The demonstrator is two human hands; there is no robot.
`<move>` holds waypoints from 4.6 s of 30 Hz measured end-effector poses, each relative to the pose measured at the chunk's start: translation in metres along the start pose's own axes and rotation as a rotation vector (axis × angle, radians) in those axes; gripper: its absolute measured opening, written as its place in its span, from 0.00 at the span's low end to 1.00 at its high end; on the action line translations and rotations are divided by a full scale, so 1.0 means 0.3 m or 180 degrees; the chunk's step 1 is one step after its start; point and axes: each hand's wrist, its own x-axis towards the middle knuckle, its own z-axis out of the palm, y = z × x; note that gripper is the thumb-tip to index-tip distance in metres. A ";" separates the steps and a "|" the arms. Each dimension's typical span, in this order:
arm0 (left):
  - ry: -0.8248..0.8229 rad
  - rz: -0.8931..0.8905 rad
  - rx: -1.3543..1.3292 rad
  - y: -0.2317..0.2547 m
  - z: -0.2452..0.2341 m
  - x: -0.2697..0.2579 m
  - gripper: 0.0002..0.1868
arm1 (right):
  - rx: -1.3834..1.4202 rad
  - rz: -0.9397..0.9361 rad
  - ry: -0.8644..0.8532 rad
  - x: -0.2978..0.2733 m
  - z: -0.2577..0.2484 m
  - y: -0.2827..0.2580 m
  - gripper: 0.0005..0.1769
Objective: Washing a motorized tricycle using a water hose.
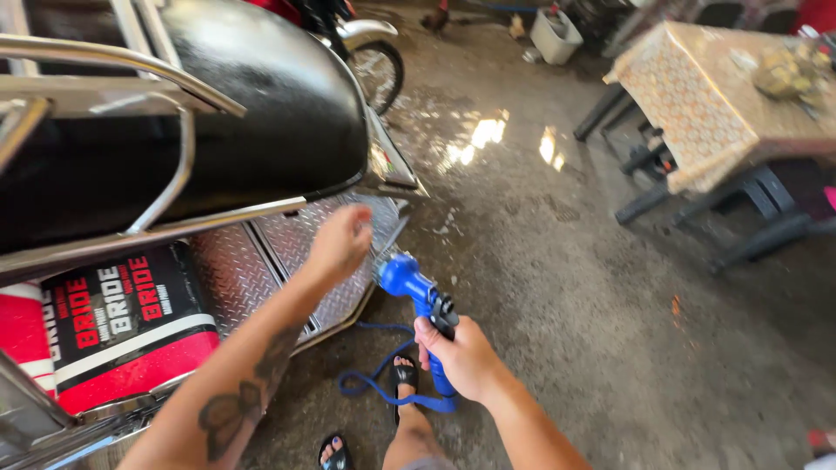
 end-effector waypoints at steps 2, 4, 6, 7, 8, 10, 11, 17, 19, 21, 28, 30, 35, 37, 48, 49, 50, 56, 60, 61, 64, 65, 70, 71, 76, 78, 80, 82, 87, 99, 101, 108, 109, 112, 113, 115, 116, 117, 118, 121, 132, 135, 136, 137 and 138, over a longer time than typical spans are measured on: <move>0.0440 0.0870 0.1011 0.042 -0.124 0.145 0.20 | -0.0161 -0.0226 -0.0243 0.060 -0.014 -0.148 0.23; 0.0488 0.0607 0.0952 0.027 -0.234 0.268 0.18 | -0.0575 -0.0462 -0.0339 0.125 -0.033 -0.264 0.23; 0.0802 0.0667 0.1445 -0.004 -0.351 0.306 0.19 | -0.0685 -0.0533 -0.0472 0.205 -0.064 -0.316 0.23; 0.1003 0.0762 0.1899 -0.015 -0.414 0.333 0.19 | -0.0760 -0.0564 -0.0492 0.254 -0.082 -0.349 0.23; 0.1116 0.0724 0.1961 -0.036 -0.456 0.347 0.19 | -0.0794 -0.0639 -0.0597 0.300 -0.104 -0.375 0.23; 0.0568 -0.0131 0.2177 -0.085 -0.519 0.340 0.16 | -0.0640 -0.0654 -0.0830 0.372 -0.144 -0.405 0.20; 0.0660 -0.0185 0.2217 -0.160 -0.544 0.340 0.16 | -0.0665 -0.0701 -0.0929 0.416 -0.169 -0.423 0.20; 0.0088 -0.0318 0.1769 0.042 -0.709 0.228 0.16 | -0.0678 -0.0822 -0.1522 0.658 -0.200 -0.608 0.22; 0.1377 -0.0976 0.1290 0.229 -0.764 0.197 0.15 | -0.0655 -0.0754 -0.1672 0.743 -0.159 -0.713 0.23; 0.1773 -0.0883 0.1617 0.292 -0.864 0.188 0.14 | -0.0659 -0.0657 -0.1822 0.850 -0.087 -0.873 0.25; 0.3146 0.0153 0.3460 0.258 -1.295 0.166 0.08 | -0.1066 -0.0601 -0.2103 1.003 0.249 -1.337 0.31; 0.3092 0.0032 0.3599 0.242 -1.444 0.145 0.09 | -0.1156 -0.0736 -0.2206 1.027 0.345 -1.406 0.32; 0.2924 -0.0391 0.3325 0.124 -1.782 0.098 0.10 | -0.1393 -0.1053 -0.2289 1.037 0.587 -1.511 0.34; 0.2966 -0.0071 0.3579 0.065 -1.909 0.084 0.12 | -0.1468 -0.1079 -0.2364 1.023 0.673 -1.538 0.34; 0.2057 -0.2163 0.3277 0.111 -2.107 0.137 0.24 | -0.1243 -0.1081 -0.2524 1.082 0.974 -1.545 0.32; 0.1957 -0.2267 0.3225 0.104 -2.117 0.158 0.25 | -0.1250 -0.1081 -0.2496 1.090 0.988 -1.548 0.33; 0.1975 -0.2252 0.3235 0.073 -2.142 0.176 0.25 | -0.1247 -0.1105 -0.2493 1.093 1.006 -1.549 0.33; 0.1836 -0.2711 0.2981 0.017 -2.164 0.269 0.19 | -0.1164 -0.1051 -0.2368 1.083 1.043 -1.530 0.32; 0.2054 -0.2824 0.2808 -0.019 -2.197 0.282 0.19 | -0.1197 -0.1134 -0.2339 1.076 1.046 -1.526 0.32; 0.2209 -0.2838 0.2758 -0.029 -2.209 0.276 0.21 | -0.1226 -0.1203 -0.2361 1.070 1.047 -1.526 0.32; 0.2373 -0.3039 0.2541 -0.038 -2.264 0.280 0.20 | -0.1325 -0.1170 -0.2337 1.065 1.038 -1.529 0.32; 0.2367 -0.3032 0.2534 -0.037 -2.263 0.274 0.20 | -0.1330 -0.1166 -0.2326 1.060 1.038 -1.526 0.32; 0.2541 -0.2881 0.2408 -0.031 -2.253 0.276 0.20 | -0.1207 -0.1186 -0.2436 1.035 1.029 -1.521 0.30; 0.2529 -0.2882 0.2403 -0.021 -2.242 0.267 0.20 | -0.1208 -0.1175 -0.2429 1.032 1.029 -1.517 0.30; 0.2617 -0.2142 0.2797 -0.166 -2.305 0.297 0.24 | -0.0851 -0.1361 -0.2219 1.047 1.040 -1.490 0.30; 0.2989 -0.1925 0.2978 -0.277 -2.350 0.295 0.25 | -0.0713 -0.1445 -0.2313 1.069 1.041 -1.474 0.30; 0.3368 -0.1693 0.3155 -0.339 -2.386 0.318 0.27 | -0.0572 -0.1538 -0.2408 1.077 1.041 -1.466 0.29; 0.1441 -0.3202 0.3273 -0.356 -2.410 0.365 0.16 | -0.0497 -0.1608 -0.2419 1.071 1.040 -1.464 0.30; 0.0666 -0.3777 0.2624 -0.087 -2.164 0.298 0.15 | -0.0569 -0.1644 -0.2621 1.014 1.016 -1.481 0.30; 0.1342 -0.4372 0.1248 0.135 -2.039 0.237 0.15 | -0.0408 -0.1766 -0.2284 1.040 1.046 -1.491 0.31; 0.1394 -0.4414 0.1130 0.158 -2.039 0.243 0.15 | -0.0373 -0.1768 -0.2250 1.034 1.044 -1.491 0.31; 0.1313 -0.4418 0.1225 0.182 -2.026 0.230 0.15 | -0.0696 -0.1678 -0.1969 1.056 1.010 -1.522 0.31; 0.1297 -0.4414 0.1248 0.182 -2.026 0.233 0.15 | -0.0857 -0.1636 -0.1731 1.056 0.998 -1.530 0.32; 0.1260 -0.4388 0.1294 0.179 -2.030 0.246 0.15 | -0.0850 -0.1686 -0.2204 1.019 0.956 -1.541 0.32; 0.1243 -0.4381 0.1297 0.151 -2.044 0.252 0.15 | -0.0849 -0.1679 -0.2188 1.013 0.952 -1.548 0.32; 0.1019 -0.4423 0.1379 0.090 -2.068 0.261 0.14 | -0.0923 -0.1679 -0.2001 1.000 0.945 -1.555 0.31; 0.0993 -0.4423 0.1386 0.112 -2.055 0.251 0.14 | -0.0917 -0.1661 -0.1985 1.009 0.943 -1.554 0.31; 0.1006 -0.4313 0.1479 0.136 -2.045 0.246 0.14 | -0.1029 -0.1659 -0.1713 1.019 0.940 -1.556 0.31; 0.1020 -0.4203 0.1570 0.160 -2.036 0.240 0.13 | -0.1141 -0.1653 -0.1440 1.028 0.936 -1.559 0.32; 0.1031 -0.3967 0.1917 0.126 -2.051 0.268 0.13 | -0.1154 -0.1744 -0.1336 1.036 0.901 -1.563 0.29; 0.0816 -0.3038 0.3039 -0.134 -2.115 0.367 0.20 | -0.1359 -0.1417 -0.1036 1.045 0.733 -1.519 0.27; 0.0451 -0.2817 0.3485 -0.148 -2.025 0.379 0.22 | -0.1457 -0.1334 -0.0802 1.077 0.679 -1.482 0.25; 0.0102 -0.2512 0.3900 -0.171 -2.000 0.386 0.23 | -0.1395 -0.1299 -0.0803 1.088 0.661 -1.468 0.23; 0.0100 -0.2506 0.3901 -0.085 -1.940 0.392 0.23 | -0.1394 -0.1298 -0.0797 1.074 0.648 -1.465 0.23; 0.0492 -0.2749 0.3516 0.002 -1.880 0.400 0.25 | -0.1772 -0.1348 -0.0600 1.061 0.633 -1.463 0.23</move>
